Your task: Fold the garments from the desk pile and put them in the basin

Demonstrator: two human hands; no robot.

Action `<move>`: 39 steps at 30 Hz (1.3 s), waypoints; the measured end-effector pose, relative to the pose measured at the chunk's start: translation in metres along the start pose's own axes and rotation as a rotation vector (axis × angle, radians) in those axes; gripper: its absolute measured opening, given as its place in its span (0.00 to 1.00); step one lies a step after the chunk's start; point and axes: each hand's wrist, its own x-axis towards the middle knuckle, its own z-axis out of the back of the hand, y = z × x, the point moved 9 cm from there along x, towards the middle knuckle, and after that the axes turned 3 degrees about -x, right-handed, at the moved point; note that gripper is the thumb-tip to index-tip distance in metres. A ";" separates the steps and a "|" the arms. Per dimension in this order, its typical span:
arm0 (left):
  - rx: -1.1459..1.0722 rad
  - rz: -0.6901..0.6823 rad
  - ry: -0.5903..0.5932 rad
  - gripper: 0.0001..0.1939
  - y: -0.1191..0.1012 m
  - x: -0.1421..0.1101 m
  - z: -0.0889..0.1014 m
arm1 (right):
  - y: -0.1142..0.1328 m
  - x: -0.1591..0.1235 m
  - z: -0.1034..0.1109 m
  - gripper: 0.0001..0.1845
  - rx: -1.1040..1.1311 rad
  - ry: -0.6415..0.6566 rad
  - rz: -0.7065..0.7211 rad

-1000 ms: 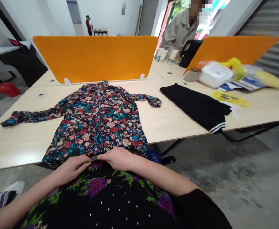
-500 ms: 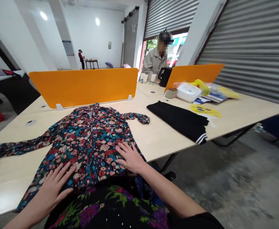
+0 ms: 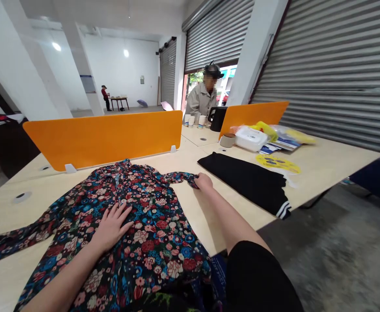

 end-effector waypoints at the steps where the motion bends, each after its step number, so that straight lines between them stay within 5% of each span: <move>1: 0.005 0.008 0.020 0.29 0.002 0.001 -0.007 | 0.007 0.010 0.001 0.14 0.005 0.004 0.047; 5: 0.019 -0.005 0.007 0.29 0.007 -0.005 -0.017 | 0.022 0.038 0.034 0.20 0.034 -0.194 0.192; 9: 0.012 -0.026 -0.020 0.29 0.006 -0.006 -0.016 | -0.009 0.051 0.058 0.23 0.043 -0.388 0.100; 13: 0.011 -0.028 -0.013 0.29 0.005 -0.005 -0.018 | -0.052 0.058 0.049 0.24 0.057 -0.304 -0.135; 18: 0.012 -0.028 -0.005 0.29 0.006 -0.006 -0.020 | -0.056 0.066 0.041 0.10 0.142 -0.136 -0.286; 22: 0.009 -0.036 -0.002 0.29 0.006 -0.006 -0.022 | -0.026 0.068 0.041 0.04 0.339 0.015 -0.304; 25: 0.003 -0.040 -0.008 0.29 0.005 -0.006 -0.023 | 0.025 0.058 0.045 0.09 0.540 0.073 -0.212; 28: -0.010 -0.040 -0.018 0.29 0.006 -0.006 -0.023 | 0.104 0.028 0.042 0.18 0.981 0.138 0.087; 30: -0.025 -0.039 -0.026 0.29 0.006 -0.006 -0.022 | 0.161 -0.011 0.026 0.21 1.247 0.357 0.358; 33: -0.045 -0.036 -0.036 0.28 0.006 -0.007 -0.021 | 0.200 -0.077 -0.037 0.16 1.081 0.820 0.436; 35: -0.054 -0.032 -0.039 0.28 0.005 -0.008 -0.020 | 0.195 -0.102 -0.070 0.14 0.865 0.951 0.449; 39: -0.073 -0.021 -0.036 0.28 0.004 -0.007 -0.020 | 0.162 -0.087 -0.090 0.04 0.248 0.703 0.451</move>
